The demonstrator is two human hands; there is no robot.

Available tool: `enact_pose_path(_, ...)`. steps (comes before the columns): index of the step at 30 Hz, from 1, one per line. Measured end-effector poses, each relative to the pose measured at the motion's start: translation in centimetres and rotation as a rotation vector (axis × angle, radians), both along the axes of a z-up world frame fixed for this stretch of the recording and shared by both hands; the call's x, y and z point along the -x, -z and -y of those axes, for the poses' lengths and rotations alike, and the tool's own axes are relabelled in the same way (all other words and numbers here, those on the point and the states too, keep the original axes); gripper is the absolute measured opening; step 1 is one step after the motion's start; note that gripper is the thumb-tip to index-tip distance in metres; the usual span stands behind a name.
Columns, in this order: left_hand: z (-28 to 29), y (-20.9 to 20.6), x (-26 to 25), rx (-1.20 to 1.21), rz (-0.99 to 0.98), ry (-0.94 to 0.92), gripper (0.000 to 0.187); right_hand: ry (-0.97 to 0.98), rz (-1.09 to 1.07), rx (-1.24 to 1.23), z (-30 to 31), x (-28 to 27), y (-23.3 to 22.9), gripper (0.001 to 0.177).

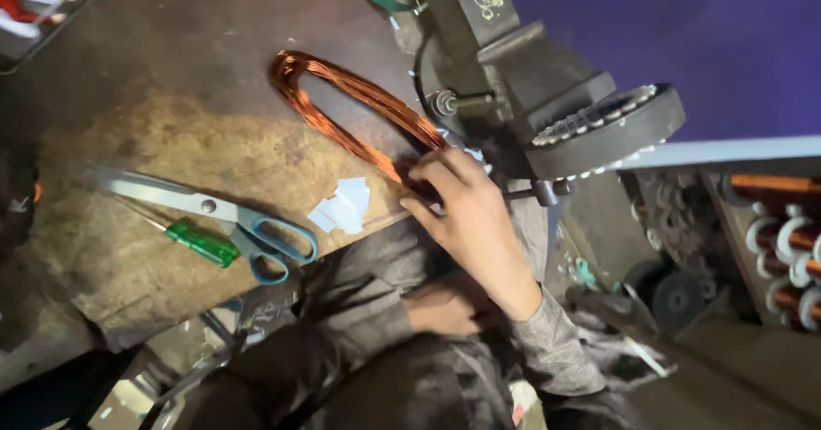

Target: The person cuts small white paper pieces using scissors and then winds copper wire into the slots of a motor armature. The person inserts the paper pieces between wire layers as insulation while continuing to wind the coil.

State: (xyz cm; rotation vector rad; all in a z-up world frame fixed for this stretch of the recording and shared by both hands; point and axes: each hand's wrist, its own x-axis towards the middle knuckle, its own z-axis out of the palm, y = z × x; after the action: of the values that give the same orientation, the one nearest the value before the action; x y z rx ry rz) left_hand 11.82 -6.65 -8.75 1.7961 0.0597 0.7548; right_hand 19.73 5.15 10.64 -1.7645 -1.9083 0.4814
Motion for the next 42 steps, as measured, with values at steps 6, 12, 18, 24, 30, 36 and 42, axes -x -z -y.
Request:
enact_pose_path(6, -2.7, -6.2, 4.0, -0.072, -0.195, -0.023, 0.030, -0.052, 0.089, -0.081, -0.1, 0.2, -0.3, 0.016)
enact_pose_path(12, -9.2, -12.5, 9.2, -0.125, -0.182, -0.811, 0.028, -0.087, -0.065, -0.064, -0.2, -2.0, -2.7, 0.015)
enact_pose_path(18, -23.9, -21.8, 10.8, -0.615, -0.181, -1.120, 0.024, -0.009, -0.124, -0.054, 3.2, -0.6, -5.3, 0.020)
enact_pose_path(24, -21.3, -26.0, 10.0, -0.374, -0.113, -0.659, 0.020, -0.103, -0.601, 0.198, 9.1, -0.8, -3.1, 0.026)
enact_pose_path(30, -14.3, -24.5, 11.8, -0.041, 0.096, 0.097, 0.059, 0.161, -1.332, -0.199, 14.3, -0.6, 0.8, 0.047)
enact_pose_path(36, -2.1, -16.7, 7.0, 0.802, -0.305, 0.281, 0.041, 0.531, -1.920, -0.521, 19.3, -4.1, 2.1, 0.049)
enact_pose_path(42, 1.1, -7.7, 8.0, 1.949, 0.123, -0.077, 0.021, 0.869, -1.674, -0.085, 23.1, -8.6, 4.5, 0.035)
